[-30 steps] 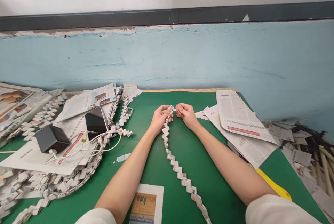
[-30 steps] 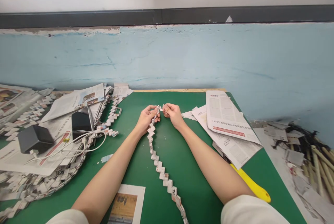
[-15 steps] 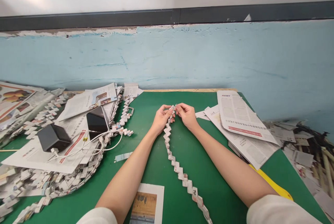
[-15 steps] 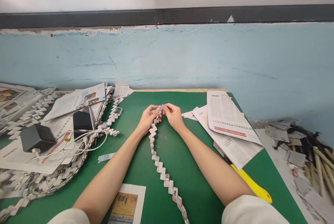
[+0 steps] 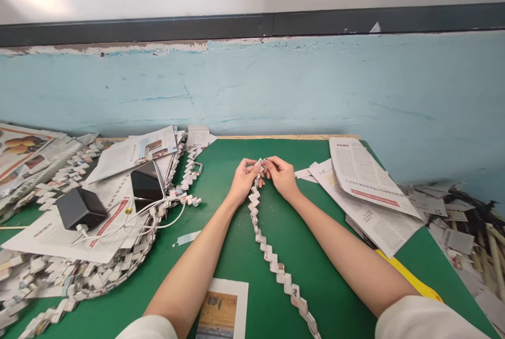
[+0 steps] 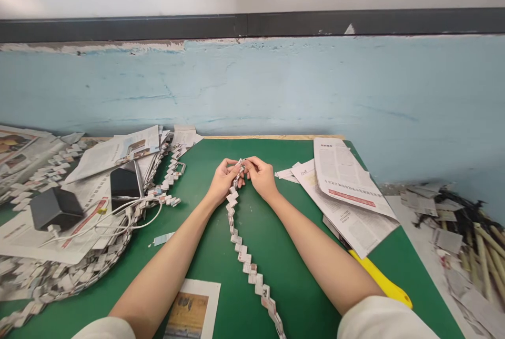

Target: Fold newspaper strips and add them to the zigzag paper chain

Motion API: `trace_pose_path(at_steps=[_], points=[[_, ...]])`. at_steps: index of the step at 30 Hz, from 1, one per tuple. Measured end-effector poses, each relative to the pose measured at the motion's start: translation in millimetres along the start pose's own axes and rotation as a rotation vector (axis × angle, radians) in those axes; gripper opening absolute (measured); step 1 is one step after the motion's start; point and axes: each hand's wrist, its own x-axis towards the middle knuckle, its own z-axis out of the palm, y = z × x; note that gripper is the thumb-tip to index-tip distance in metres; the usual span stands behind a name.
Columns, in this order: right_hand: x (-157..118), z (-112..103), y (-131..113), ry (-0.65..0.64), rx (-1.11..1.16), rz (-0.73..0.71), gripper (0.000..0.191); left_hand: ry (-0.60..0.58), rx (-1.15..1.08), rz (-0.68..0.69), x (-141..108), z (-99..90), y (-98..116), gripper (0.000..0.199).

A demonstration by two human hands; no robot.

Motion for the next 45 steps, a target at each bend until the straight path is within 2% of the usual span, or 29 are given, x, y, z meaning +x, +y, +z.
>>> trace_pose_path(at_steps=[8,17,32,45], points=[[1.3,0.6,2.1,0.003,0.033,0.071,0.036,0.036,-0.050,0.009,-0.1,0.3,0.5,0.054],[1.4,0.5,-3.3,-0.069,0.059,0.115,0.040,0.025,-0.041,0.034,1.0,0.6,1.0,0.053],[3.0,-1.7,1.9,-0.075,0.071,0.100,0.038,0.053,0.043,0.048,-0.8,3.2,-1.0,0.050],[2.4,-1.9,-2.9,-0.085,0.038,0.103,0.039,0.073,0.077,0.066,-3.4,4.1,1.7,0.050]])
